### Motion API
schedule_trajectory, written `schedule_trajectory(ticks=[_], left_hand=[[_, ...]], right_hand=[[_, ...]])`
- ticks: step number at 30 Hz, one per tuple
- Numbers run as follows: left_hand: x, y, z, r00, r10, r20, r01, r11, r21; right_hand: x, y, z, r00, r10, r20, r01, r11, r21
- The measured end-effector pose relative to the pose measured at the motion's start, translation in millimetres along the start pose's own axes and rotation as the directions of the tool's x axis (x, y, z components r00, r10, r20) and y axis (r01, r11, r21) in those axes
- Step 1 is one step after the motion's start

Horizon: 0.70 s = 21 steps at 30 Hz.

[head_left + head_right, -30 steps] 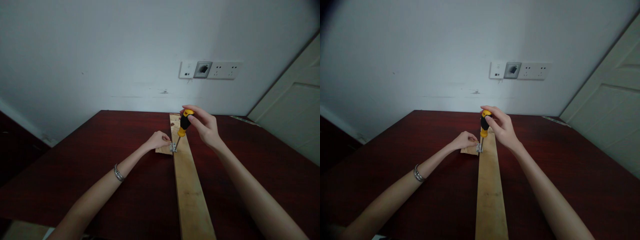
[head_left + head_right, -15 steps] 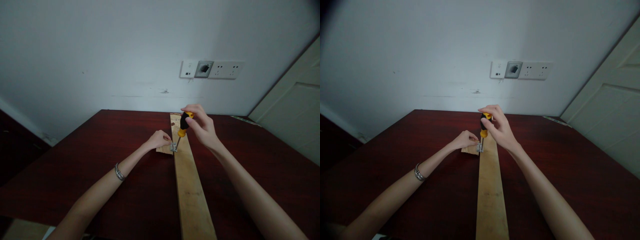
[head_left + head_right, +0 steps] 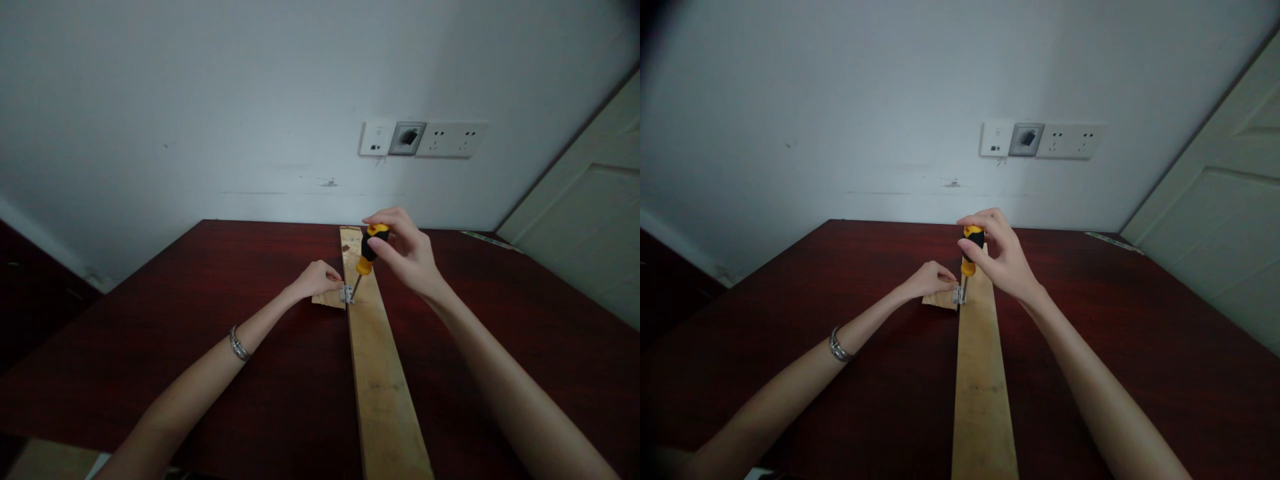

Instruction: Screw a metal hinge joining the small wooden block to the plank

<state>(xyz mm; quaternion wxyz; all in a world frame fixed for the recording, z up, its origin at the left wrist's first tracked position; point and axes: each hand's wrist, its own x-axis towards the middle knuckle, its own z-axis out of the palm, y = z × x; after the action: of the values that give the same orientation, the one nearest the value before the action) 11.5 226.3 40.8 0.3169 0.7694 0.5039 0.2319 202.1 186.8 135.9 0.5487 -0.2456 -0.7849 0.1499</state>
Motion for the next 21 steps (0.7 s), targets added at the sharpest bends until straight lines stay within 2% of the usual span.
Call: schedule_trajectory(ticks=[3, 5, 10, 12, 14, 18, 21], left_hand=[[0.5, -0.6, 0.4, 1.0, 0.001, -0.006, -0.001, 1.0, 0.003], [0.2, -0.5, 0.2, 1.0, 0.008, -0.004, -0.008, 1.0, -0.002], [-1.1, 0.6, -1.0, 1.0, 0.003, 0.012, -0.003, 1.0, -0.029], [-1.3, 0.7, -1.3, 1.0, -0.003, 0.016, 0.003, 0.999, -0.039], [-1.1, 0.4, -1.3, 1.0, -0.004, 0.016, 0.004, 0.999, -0.034], [-0.3, -0.8, -1.6, 1.0, 0.015, 0.019, -0.015, 1.0, -0.013], [-0.4, -0.6, -2.1, 0.999, 0.024, 0.024, -0.023, 1.0, -0.019]], right_hand=[[0.6, -5.4, -5.7, 0.994, 0.04, 0.1, -0.053, 0.991, 0.126], [1.2, -7.7, -7.1, 0.988, 0.065, 0.139, -0.086, 0.985, 0.15], [1.3, -4.0, -1.8, 0.993, 0.105, 0.051, -0.108, 0.993, 0.045], [0.8, -2.5, -1.3, 0.992, 0.113, 0.057, -0.113, 0.994, 0.001], [0.4, -2.6, -3.6, 0.98, 0.139, 0.14, -0.144, 0.989, 0.021], [0.9, -3.8, -10.1, 0.909, 0.191, 0.37, -0.257, 0.956, 0.139], [1.5, -2.2, -10.7, 0.897, 0.225, 0.38, -0.284, 0.953, 0.105]])
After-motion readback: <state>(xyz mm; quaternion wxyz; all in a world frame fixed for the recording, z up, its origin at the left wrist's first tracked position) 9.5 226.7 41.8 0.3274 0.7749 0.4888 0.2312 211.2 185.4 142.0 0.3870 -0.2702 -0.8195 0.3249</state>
